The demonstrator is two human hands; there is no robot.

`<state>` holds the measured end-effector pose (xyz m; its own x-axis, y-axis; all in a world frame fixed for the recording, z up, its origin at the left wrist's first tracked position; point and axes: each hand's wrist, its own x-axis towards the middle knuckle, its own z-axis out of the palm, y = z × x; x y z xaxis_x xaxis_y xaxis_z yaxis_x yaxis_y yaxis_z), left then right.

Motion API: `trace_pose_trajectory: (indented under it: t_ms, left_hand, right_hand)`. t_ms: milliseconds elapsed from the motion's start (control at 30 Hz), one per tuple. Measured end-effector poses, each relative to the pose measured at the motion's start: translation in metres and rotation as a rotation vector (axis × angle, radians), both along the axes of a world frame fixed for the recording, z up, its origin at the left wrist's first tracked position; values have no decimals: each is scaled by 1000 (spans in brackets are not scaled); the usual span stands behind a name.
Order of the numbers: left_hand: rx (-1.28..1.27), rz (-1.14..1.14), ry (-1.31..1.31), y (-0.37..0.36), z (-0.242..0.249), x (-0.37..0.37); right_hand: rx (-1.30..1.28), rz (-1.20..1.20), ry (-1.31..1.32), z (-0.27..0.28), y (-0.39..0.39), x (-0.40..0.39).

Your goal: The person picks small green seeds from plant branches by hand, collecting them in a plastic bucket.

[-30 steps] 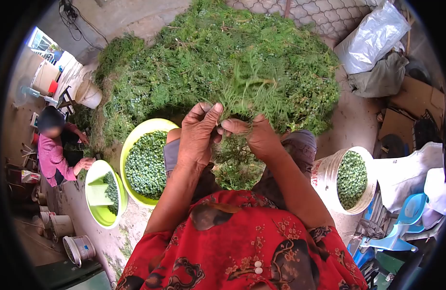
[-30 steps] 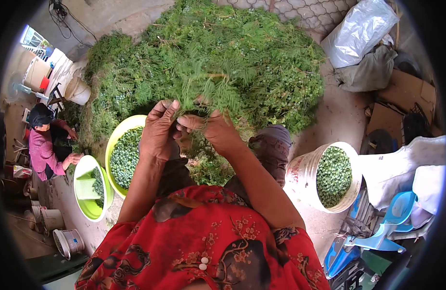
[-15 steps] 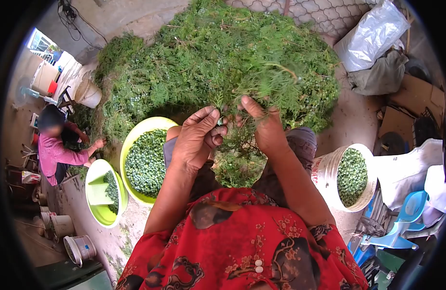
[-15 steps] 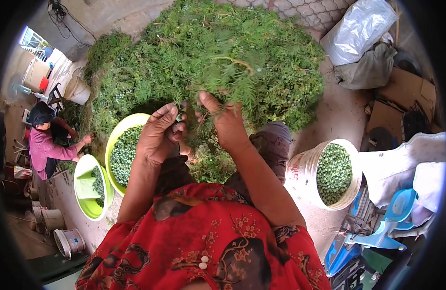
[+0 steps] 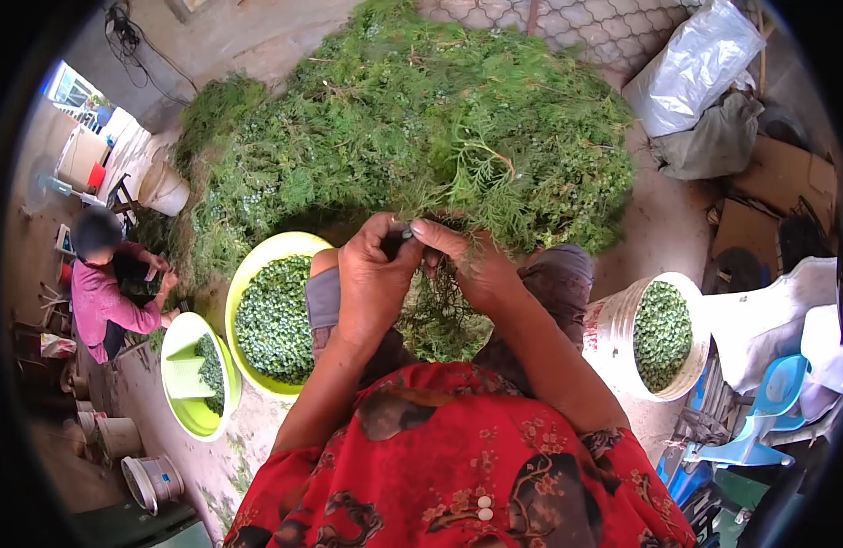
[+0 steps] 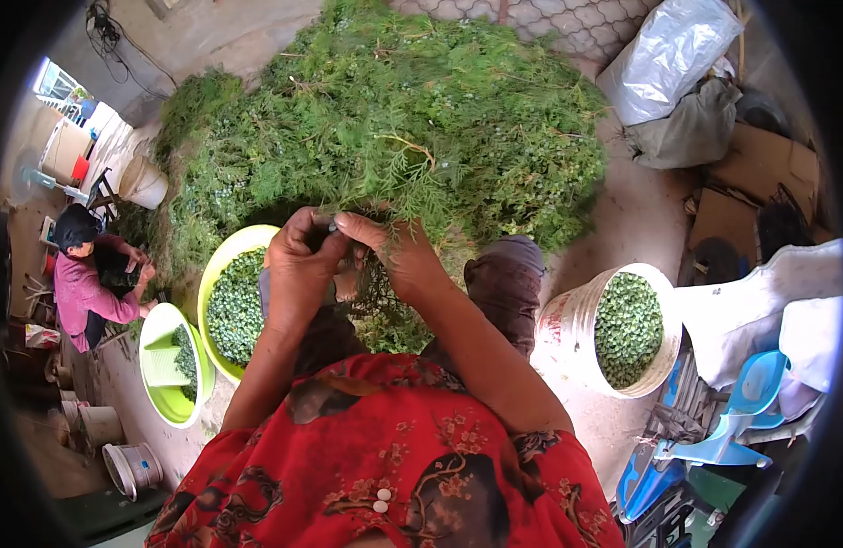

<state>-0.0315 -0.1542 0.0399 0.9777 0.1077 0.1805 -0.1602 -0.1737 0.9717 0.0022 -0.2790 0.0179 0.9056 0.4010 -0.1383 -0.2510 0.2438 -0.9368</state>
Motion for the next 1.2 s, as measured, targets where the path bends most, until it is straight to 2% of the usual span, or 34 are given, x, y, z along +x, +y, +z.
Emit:
trace_pose_trajectory:
  t_ms: [67, 167, 233, 300, 367, 433, 500, 567, 633, 700, 733, 767, 933, 1100, 1200]
  left_hand:
    - [-51, 48, 30, 3, -10, 3]
    - [-161, -7, 45, 5, -13, 4]
    - [-106, -36, 123, 10, -5, 3]
    - [-464, -114, 195, 16, -10, 5]
    - [-525, -124, 260, 23, -11, 7]
    - [-762, -99, 419, 26, -11, 7]
    - [-791, -105, 431, 24, -10, 5]
    - [-846, -124, 455, 22, -10, 4]
    - [-875, -142, 449, 24, -12, 5]
    - [-853, -135, 385, 22, -9, 5]
    - [-853, -133, 385, 20, -10, 5]
    - [-805, -114, 323, 18, -12, 4]
    - [-606, -80, 174, 18, -16, 2]
    - [-907, -116, 372, 24, -9, 3]
    - [-955, -182, 408, 28, -6, 4]
  right_hand:
    - [22, -29, -2, -8, 1, 0]
    - [14, -62, 47, -9, 5, 1]
    - [231, -137, 61, -5, 8, 0]
    - [187, -113, 12, -6, 5, 3]
    - [272, -204, 103, -6, 7, 5]
    - [265, -183, 104, 3, 2, 5]
    - [365, -181, 237, 7, 0, 5]
    - [381, -179, 216, 7, -4, 4]
    - [200, -69, -33, 4, -9, 2]
    - [204, -61, -74, 2, -6, -1]
    - [242, -48, -11, 4, -3, -3]
    - [279, -35, 52, 5, -1, -4]
    - [172, 92, 27, 0, -3, -2]
    - [275, 64, 46, 5, 0, -5]
    - [335, 49, 84, 12, 0, -5]
